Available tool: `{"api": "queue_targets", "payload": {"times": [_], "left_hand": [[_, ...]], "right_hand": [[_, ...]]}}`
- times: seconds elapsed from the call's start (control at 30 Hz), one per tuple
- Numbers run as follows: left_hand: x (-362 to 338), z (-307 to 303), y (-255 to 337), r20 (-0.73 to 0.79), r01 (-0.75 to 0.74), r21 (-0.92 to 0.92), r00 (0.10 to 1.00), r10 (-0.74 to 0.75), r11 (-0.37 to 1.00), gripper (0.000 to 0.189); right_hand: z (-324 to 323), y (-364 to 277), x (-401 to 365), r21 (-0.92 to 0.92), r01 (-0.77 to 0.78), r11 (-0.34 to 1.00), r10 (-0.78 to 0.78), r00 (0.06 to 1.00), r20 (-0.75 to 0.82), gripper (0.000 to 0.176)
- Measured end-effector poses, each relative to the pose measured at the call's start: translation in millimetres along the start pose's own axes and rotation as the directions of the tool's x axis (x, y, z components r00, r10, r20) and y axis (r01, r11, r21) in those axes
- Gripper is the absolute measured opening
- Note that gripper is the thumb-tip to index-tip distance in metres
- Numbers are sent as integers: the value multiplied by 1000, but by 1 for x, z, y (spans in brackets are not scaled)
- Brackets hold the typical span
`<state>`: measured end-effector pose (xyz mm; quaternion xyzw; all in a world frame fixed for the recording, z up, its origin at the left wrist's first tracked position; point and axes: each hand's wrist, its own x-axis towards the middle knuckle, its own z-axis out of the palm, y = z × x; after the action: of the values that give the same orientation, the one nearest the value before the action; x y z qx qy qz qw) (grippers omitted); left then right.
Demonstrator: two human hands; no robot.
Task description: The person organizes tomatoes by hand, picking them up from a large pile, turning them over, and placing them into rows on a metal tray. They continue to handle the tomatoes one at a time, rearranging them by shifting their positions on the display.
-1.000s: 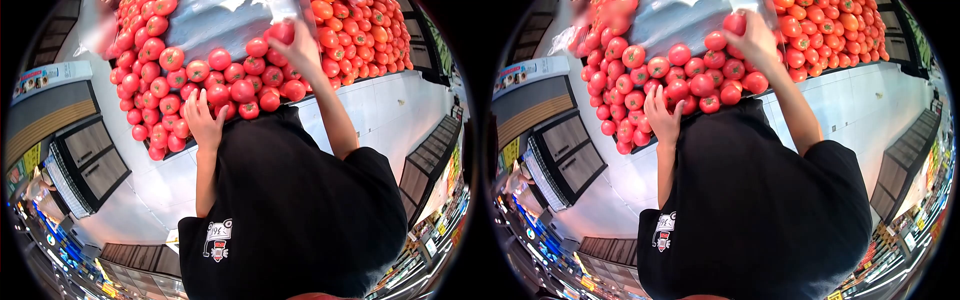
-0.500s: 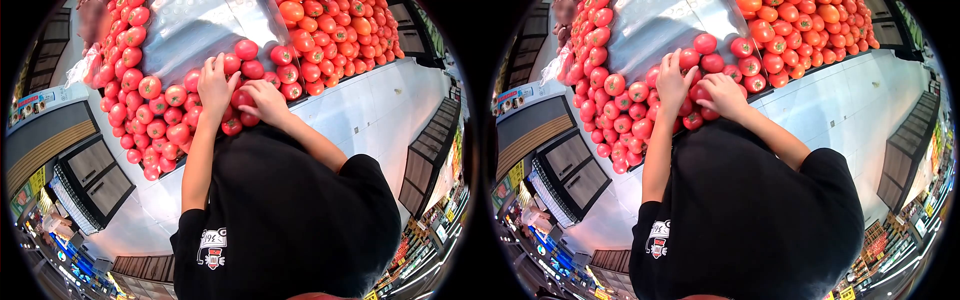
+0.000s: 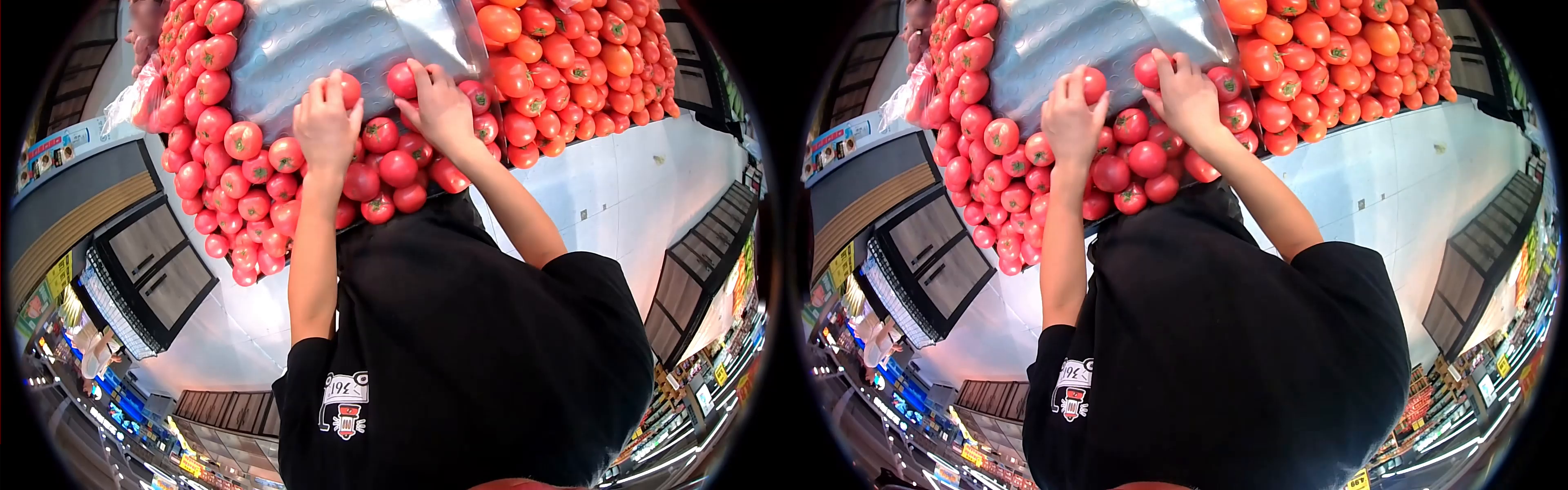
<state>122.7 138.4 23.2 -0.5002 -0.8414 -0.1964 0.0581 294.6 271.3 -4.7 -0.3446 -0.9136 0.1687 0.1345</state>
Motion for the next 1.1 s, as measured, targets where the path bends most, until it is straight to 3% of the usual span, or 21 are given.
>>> {"api": "queue_targets", "payload": {"times": [0.1, 0.17, 0.3, 0.4, 0.53, 0.63, 0.77, 0.87, 0.97, 1.1], "left_hand": [[-6, -27, -3, -69, 86, -131, 993, -95, 988, 64], [-25, -41, -6, -65, 127, -124, 989, -136, 984, 63], [-84, -64, -22, -73, 255, -111, 962, -264, 961, 67], [-125, -75, -33, -27, 423, -137, 902, -431, 896, 67], [-156, -79, -52, -122, 525, -124, 834, -538, 842, 68], [-162, -78, -66, -161, 547, -131, 811, -562, 827, 70], [-161, -75, -73, -129, 564, -174, 800, -586, 807, 68], [-166, -73, -78, -138, 539, -90, 826, -547, 837, 69], [-170, -70, -80, -134, 485, -68, 861, -490, 872, 68], [-169, -68, -71, -218, 290, 73, 938, -268, 954, 65]], "right_hand": [[1, -1, 15, -30, -12, 999, 13, 1000, 28, 70], [-4, 1, 21, 8, -4, 1000, 4, 1000, 31, 68], [-29, -21, 5, 190, -83, 978, 67, 994, 88, 65], [-30, -45, -18, 333, -38, 942, -5, 992, 128, 66], [-13, -85, -38, 496, 74, 865, -166, 975, 145, 65], [2, -116, -45, 496, 147, 856, -293, 928, 230, 66], [19, -141, -43, 526, 172, 833, -317, 928, 199, 65], [21, -147, -42, 465, 231, 855, -331, 932, 145, 63], [20, -144, -45, 421, 237, 875, -321, 937, 138, 61], [21, -127, -54, 368, 253, 895, -312, 944, 109, 60]]}}
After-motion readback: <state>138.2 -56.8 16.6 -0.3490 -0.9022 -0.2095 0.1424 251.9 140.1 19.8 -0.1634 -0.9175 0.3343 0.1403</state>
